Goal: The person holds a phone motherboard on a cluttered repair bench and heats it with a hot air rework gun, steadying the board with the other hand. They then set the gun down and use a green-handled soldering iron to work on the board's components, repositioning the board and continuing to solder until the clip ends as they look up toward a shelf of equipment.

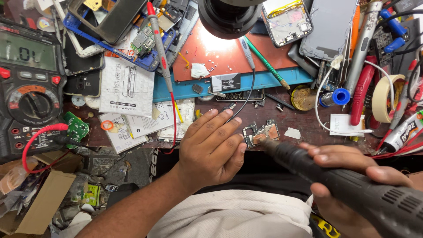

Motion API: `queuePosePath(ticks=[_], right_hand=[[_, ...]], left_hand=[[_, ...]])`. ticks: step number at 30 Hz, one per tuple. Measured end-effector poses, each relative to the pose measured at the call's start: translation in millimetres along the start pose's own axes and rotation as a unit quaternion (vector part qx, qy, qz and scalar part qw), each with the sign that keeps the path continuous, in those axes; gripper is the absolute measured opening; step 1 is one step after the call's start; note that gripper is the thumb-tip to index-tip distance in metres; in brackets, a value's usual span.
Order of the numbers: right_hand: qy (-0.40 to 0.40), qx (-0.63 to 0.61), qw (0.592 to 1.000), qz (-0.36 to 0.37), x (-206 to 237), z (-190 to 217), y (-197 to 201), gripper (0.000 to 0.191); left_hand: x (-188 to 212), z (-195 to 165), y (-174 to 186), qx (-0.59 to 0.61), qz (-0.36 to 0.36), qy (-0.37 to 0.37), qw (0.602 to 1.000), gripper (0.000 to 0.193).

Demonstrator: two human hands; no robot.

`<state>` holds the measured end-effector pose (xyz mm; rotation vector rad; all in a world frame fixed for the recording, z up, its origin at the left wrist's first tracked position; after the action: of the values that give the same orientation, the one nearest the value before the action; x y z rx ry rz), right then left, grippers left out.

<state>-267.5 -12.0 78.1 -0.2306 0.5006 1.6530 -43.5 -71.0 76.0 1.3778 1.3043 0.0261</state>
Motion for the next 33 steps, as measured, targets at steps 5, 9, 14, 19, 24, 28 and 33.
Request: queuePosePath(ticks=[5, 9, 14, 19, 24, 28, 33], right_hand=[[0.001, 0.022, 1.000, -0.003, 0.2, 2.8, 1.0, 0.081], [0.000, 0.011, 1.000, 0.023, -3.4, 0.3, -2.6, 0.081], [0.014, 0.062, 0.998, 0.007, -0.1, 1.4, -1.4, 0.079], [0.030, 0.063, 0.998, 0.002, 1.9, 6.0, -0.2, 0.082], [0.008, 0.028, 1.000, -0.002, 0.0, 2.2, -1.7, 0.079], [-0.020, 0.088, 0.996, 0.005, 1.2, -2.1, -1.9, 0.071], [-0.024, 0.088, 0.996, 0.010, 4.1, -1.5, -3.2, 0.064]], left_hand=[[0.3, -0.1, -1.1, 0.004, 0.007, -0.001, 1.000, 0.015], [0.4, 0.1, -0.6, 0.001, 0.007, 0.000, 1.000, 0.014], [0.4, 0.1, -0.4, 0.000, 0.005, 0.000, 1.000, 0.014], [0.7, -0.2, -0.3, 0.005, 0.003, 0.000, 1.000, 0.014], [0.6, 0.4, -0.3, 0.004, 0.005, 0.003, 1.000, 0.014], [0.2, 0.2, 0.2, 0.006, 0.002, -0.001, 1.000, 0.014], [0.3, 0.1, -0.5, 0.007, 0.006, 0.001, 1.000, 0.014]])
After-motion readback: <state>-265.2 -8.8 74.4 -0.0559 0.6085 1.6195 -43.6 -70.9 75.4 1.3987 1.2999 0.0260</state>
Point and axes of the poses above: each hand's wrist, its own x-axis away from the middle knuckle, its own y-axis out of the back of the hand, z = x × y, the point moved 10 cm from there along -x, towards the middle knuckle, and after that the axes turned 12 degrees about -x, right-handed, at the moved point
